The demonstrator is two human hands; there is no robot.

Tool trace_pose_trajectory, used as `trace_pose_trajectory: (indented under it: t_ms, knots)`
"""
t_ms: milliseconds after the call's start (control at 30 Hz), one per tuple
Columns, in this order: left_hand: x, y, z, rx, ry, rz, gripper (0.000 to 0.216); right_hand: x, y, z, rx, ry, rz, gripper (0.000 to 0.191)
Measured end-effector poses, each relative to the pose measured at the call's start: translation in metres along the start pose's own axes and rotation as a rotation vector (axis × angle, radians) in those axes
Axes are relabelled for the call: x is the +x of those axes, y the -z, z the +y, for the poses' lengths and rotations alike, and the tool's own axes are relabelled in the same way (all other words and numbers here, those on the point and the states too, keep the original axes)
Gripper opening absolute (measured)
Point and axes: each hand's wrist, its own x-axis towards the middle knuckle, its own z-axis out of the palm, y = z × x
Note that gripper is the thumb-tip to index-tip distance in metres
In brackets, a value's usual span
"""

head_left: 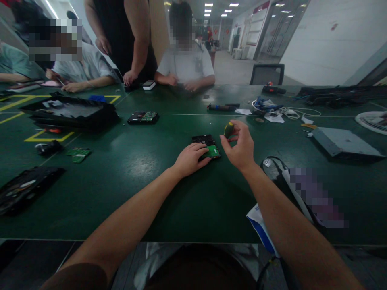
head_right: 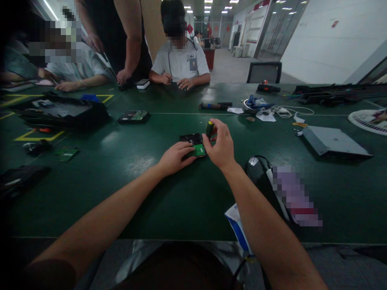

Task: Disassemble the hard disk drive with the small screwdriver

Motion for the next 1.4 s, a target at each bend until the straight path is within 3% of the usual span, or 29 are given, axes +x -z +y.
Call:
trace_pose_trajectory:
  t_ms: [533,800,1000,1167,1400]
  knots:
    - [0.000,0.000,0.000,-0.005,0.009,-0.003,0.039,0.000,0.000,0.002,-0.038,-0.041,0.023,0.060]
    - [-0.001,-0.001,-0.001,-0.013,0.010,-0.005,0.037,-0.002,-0.001,-0.001,0.016,-0.023,-0.039,0.066]
    - [0.000,0.001,0.001,0.006,0.003,-0.012,0.038,0.001,0.003,-0.005,-0.042,-0.009,0.017,0.050]
    - [0.000,0.001,0.001,0.002,0.012,-0.015,0.039,0.000,0.000,-0.004,0.027,-0.008,-0.021,0.054]
    - [-0.001,0.001,0.000,-0.001,0.014,-0.021,0.039,0.002,0.004,-0.009,-0.033,0.003,0.028,0.043]
